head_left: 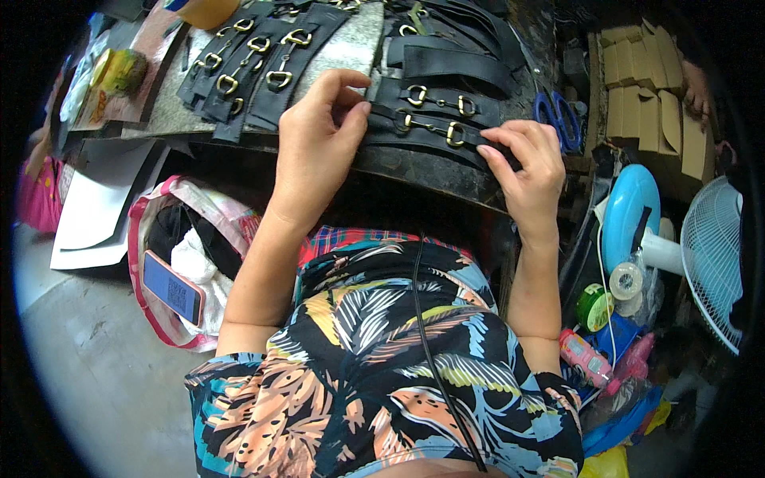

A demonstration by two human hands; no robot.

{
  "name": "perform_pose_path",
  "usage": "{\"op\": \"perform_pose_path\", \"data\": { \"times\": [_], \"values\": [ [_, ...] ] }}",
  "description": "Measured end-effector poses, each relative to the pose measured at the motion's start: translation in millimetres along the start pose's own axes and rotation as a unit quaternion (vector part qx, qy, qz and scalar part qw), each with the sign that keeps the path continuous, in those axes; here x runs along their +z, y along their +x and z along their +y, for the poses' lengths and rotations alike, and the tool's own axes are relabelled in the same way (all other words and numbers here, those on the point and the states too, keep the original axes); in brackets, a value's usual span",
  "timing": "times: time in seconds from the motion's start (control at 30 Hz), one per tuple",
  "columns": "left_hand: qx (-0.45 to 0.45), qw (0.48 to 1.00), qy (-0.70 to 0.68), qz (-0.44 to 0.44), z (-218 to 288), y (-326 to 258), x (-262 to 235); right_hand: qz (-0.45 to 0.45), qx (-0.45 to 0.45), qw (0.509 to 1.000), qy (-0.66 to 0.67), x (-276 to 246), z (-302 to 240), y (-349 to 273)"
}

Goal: The person attaches metal D-rings to black leather straps using a small metal pin and a hammer. They repeatedly position the pin through the strap and D-ring, then strike the pin with the hammer to secure it. The person works on multiple straps, placing finished ones aside on the table.

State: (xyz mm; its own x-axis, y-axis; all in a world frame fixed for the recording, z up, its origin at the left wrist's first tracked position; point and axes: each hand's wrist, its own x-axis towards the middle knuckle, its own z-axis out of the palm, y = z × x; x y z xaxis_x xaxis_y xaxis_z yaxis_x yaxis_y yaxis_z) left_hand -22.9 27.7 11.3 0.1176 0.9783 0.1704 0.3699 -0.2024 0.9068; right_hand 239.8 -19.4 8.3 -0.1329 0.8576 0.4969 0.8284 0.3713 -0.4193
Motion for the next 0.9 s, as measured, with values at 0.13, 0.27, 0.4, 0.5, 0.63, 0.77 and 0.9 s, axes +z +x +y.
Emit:
{"op": "perform_pose_path", "data": {
  "times": [0.13, 0.27, 0.4, 0.5, 0.63, 0.77, 0.9],
  "values": [
    [-0.039, 0.996, -0.08, -0.027, 0, 4, -5, 0.004, 0.018, 0.999, 0.044, -5, 0, -2],
    [-0.096, 0.979, -0.168, -0.058, 3, 5, -12, 0.017, 0.012, 0.998, 0.06, -10, -1, 0],
    [-0.093, 0.98, -0.167, -0.056, 5, 6, -10, 0.01, 0.009, 0.999, 0.04, -10, 0, 1],
    [-0.089, 0.981, -0.162, -0.056, 5, 6, -9, -0.004, 0.003, 1.0, 0.018, -7, -2, 2],
    [-0.083, 0.985, -0.141, -0.058, 4, 5, -9, 0.03, 0.004, 0.999, 0.025, -3, -16, 11],
    [-0.079, 0.983, -0.152, -0.062, 3, 6, -9, -0.02, -0.06, 0.99, 0.124, 14, -39, 31],
    [-0.088, 0.978, -0.174, -0.073, 0, 5, -10, -0.038, -0.049, 0.979, 0.195, 47, -57, 50]
  ]
}}
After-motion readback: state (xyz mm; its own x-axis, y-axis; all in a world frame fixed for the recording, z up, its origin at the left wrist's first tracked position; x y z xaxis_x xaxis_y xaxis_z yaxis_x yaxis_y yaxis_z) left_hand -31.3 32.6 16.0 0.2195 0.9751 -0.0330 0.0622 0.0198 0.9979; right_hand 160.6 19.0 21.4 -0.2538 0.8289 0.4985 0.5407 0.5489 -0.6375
